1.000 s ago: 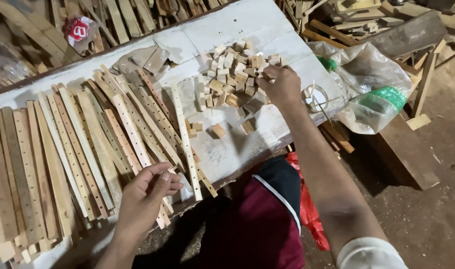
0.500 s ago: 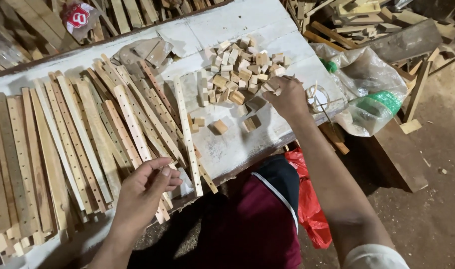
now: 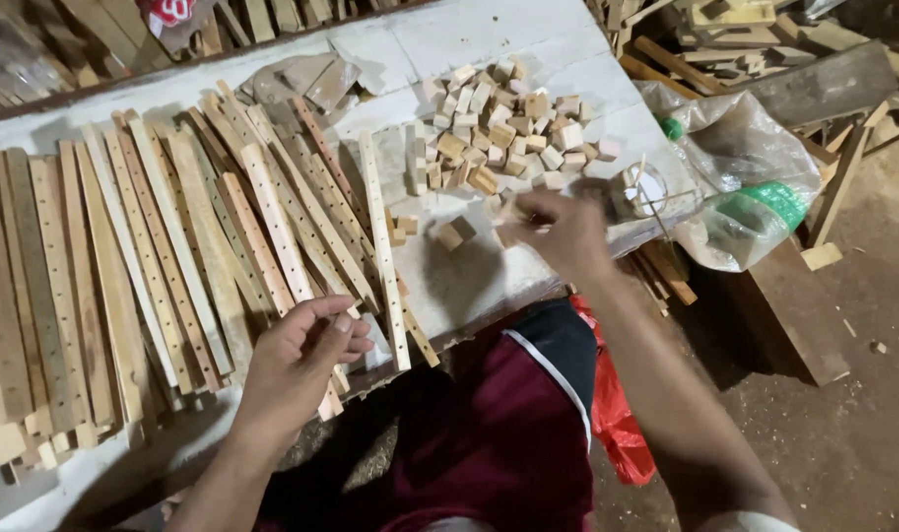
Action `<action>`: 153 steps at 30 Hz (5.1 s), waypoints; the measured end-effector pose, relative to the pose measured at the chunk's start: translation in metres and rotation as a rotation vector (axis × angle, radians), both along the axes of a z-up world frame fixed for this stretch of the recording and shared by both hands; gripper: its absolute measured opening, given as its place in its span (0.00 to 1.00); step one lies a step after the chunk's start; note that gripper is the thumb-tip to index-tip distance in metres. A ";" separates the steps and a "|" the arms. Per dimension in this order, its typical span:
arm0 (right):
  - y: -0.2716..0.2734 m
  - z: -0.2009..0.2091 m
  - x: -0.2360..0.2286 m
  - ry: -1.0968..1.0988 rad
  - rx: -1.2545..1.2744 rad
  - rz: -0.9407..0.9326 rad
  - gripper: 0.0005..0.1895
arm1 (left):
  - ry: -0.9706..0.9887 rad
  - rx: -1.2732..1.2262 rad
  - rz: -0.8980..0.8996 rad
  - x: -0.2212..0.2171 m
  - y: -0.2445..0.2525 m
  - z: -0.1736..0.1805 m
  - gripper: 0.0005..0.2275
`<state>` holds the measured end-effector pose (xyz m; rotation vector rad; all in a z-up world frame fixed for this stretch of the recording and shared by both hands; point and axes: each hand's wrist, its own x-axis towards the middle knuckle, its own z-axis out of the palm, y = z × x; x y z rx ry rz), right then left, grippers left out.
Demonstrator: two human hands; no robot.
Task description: The person sits at a workbench assembling wooden components. They pick up small wooden blocks, apply glue from a white bottle onto a block, press the block onto a long slotted wooden strip, and set completed strips aside, occasionally reaching into a tray to grab more blocks.
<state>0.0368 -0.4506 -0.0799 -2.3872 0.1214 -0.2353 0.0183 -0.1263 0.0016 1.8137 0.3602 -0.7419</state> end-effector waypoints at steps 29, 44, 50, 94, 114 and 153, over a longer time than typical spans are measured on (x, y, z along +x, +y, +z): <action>-0.132 -0.041 -0.060 -0.046 -0.229 -0.672 0.12 | -0.375 -0.764 0.042 -0.004 -0.082 -0.038 0.11; -0.185 -0.100 -0.025 0.128 -0.228 -0.636 0.10 | -0.307 -0.745 0.114 -0.004 -0.078 -0.050 0.18; -0.096 0.046 -0.058 0.285 0.383 -0.770 0.10 | -0.124 -0.672 0.163 -0.002 -0.071 -0.034 0.19; 0.037 0.054 -0.084 0.099 0.663 0.130 0.12 | -0.107 -1.174 -0.012 -0.018 -0.048 -0.055 0.17; -0.027 -0.020 -0.110 0.012 0.790 -0.103 0.10 | -0.644 0.166 -0.600 0.019 -0.120 -0.120 0.10; 0.016 0.032 -0.104 0.082 0.668 0.178 0.11 | -0.549 -0.462 -0.410 -0.008 -0.051 -0.035 0.20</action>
